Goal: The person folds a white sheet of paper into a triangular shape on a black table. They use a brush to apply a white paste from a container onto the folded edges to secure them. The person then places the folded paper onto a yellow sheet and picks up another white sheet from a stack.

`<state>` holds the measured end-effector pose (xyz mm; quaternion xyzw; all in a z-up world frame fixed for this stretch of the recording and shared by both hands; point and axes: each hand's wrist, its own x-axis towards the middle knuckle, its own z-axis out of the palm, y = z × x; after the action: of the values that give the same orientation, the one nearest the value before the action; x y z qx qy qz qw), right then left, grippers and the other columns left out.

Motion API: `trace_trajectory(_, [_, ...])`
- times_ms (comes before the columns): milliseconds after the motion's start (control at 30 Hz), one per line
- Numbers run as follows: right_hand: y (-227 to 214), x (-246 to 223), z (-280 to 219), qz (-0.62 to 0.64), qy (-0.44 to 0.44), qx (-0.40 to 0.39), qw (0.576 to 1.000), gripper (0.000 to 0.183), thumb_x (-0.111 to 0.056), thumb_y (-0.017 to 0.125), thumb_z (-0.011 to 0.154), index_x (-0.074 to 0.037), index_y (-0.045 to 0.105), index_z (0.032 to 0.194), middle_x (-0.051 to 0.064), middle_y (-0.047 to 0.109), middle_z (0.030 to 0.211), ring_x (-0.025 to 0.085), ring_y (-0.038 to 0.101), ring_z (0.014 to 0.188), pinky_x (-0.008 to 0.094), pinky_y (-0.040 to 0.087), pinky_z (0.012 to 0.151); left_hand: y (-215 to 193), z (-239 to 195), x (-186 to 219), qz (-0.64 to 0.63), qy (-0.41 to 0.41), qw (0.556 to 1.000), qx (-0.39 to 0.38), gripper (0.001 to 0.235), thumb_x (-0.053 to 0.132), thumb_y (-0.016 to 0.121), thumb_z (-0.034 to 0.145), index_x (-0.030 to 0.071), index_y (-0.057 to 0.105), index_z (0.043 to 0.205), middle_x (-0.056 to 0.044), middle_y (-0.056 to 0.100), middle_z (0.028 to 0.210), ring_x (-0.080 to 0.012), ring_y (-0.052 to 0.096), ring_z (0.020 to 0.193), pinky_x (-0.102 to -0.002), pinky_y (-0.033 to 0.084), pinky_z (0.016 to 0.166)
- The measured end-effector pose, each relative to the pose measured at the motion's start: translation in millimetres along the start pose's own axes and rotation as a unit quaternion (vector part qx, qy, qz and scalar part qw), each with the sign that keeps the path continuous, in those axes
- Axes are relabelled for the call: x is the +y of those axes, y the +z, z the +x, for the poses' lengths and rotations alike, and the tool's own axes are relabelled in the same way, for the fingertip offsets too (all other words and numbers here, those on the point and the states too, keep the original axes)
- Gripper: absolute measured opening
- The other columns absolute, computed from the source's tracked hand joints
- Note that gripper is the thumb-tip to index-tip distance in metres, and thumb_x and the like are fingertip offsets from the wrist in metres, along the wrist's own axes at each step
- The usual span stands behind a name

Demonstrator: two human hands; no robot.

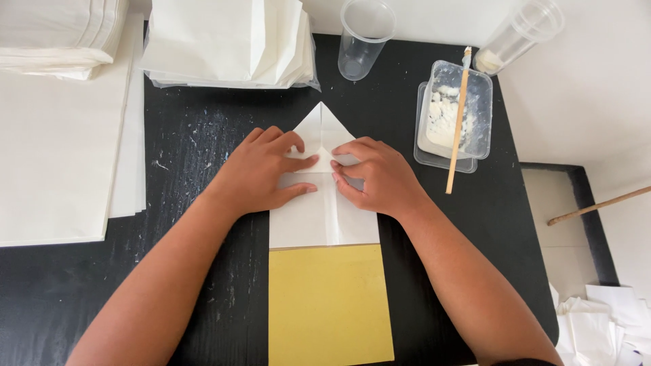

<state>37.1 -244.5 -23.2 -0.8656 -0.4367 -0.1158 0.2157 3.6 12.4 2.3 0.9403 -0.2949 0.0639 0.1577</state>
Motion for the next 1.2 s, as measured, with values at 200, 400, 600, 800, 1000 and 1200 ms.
trace_trajectory(200, [3.9, 10.4, -14.9, 0.014, -0.024, 0.062, 0.998, 0.017, -0.014, 0.071, 0.091, -0.005, 0.080, 0.081, 0.007, 0.075, 0.108, 0.027, 0.073, 0.095, 0.032, 0.058, 0.082, -12.3, -9.4, -5.6, -0.093, -0.039, 0.995, 0.013, 0.016, 0.033, 0.073, 0.091, 0.021, 0.084, 0.092, -0.001, 0.077, 0.112, -0.0235, 0.068, 0.107, -0.034, 0.049, 0.088])
trace_trajectory(400, [4.9, -0.1, 0.5, -0.040, -0.019, 0.039, 0.998, 0.033, -0.028, 0.067, 0.095, -0.015, 0.076, 0.124, 0.006, 0.066, 0.120, 0.028, 0.065, 0.112, 0.040, 0.052, 0.093, 19.4, 0.2, -10.2, -0.094, -0.066, 0.991, 0.072, 0.014, 0.028, 0.078, 0.088, 0.017, 0.072, 0.081, 0.001, 0.072, 0.096, -0.0212, 0.066, 0.095, -0.034, 0.048, 0.082])
trace_trajectory(600, [-4.8, 0.0, 6.0, -0.026, 0.014, -0.020, 0.999, 0.026, -0.027, 0.064, 0.094, -0.015, 0.082, 0.108, 0.007, 0.067, 0.122, 0.028, 0.060, 0.118, 0.041, 0.047, 0.095, 23.0, 7.4, -4.9, -0.127, -0.135, 0.981, 0.051, 0.028, 0.025, 0.079, 0.087, 0.022, 0.069, 0.112, 0.002, 0.067, 0.100, -0.0204, 0.062, 0.098, -0.035, 0.042, 0.087])
trace_trajectory(800, [-2.8, 10.7, -6.3, -0.047, -0.033, 0.050, 0.997, 0.025, -0.027, 0.068, 0.092, -0.016, 0.080, 0.073, -0.001, 0.072, 0.106, 0.021, 0.066, 0.105, 0.036, 0.049, 0.089, 4.4, 1.1, -2.1, -0.104, -0.078, 0.991, 0.033, 0.024, 0.019, 0.066, 0.097, 0.023, 0.077, 0.118, -0.005, 0.067, 0.105, -0.0273, 0.063, 0.100, -0.039, 0.044, 0.092])
trace_trajectory(1000, [-5.5, -1.0, -0.8, -0.017, -0.006, 0.003, 1.000, 0.031, -0.030, 0.066, 0.095, -0.017, 0.078, 0.120, 0.008, 0.067, 0.121, 0.030, 0.063, 0.115, 0.043, 0.048, 0.094, 0.9, -1.3, -7.1, -0.042, -0.012, 0.999, 0.000, 0.028, 0.036, 0.066, 0.095, 0.024, 0.080, 0.116, -0.004, 0.063, 0.108, -0.0257, 0.062, 0.104, -0.039, 0.045, 0.094])
trace_trajectory(1200, [0.8, 14.7, -7.1, -0.008, 0.004, 0.025, 1.000, 0.018, -0.026, 0.068, 0.093, -0.019, 0.084, 0.098, 0.004, 0.069, 0.118, 0.028, 0.065, 0.112, 0.039, 0.048, 0.091, 1.0, -8.0, -16.1, -0.128, -0.023, 0.990, 0.059, 0.014, 0.027, 0.073, 0.088, 0.018, 0.084, 0.088, -0.003, 0.075, 0.103, -0.0240, 0.069, 0.101, -0.036, 0.051, 0.087])
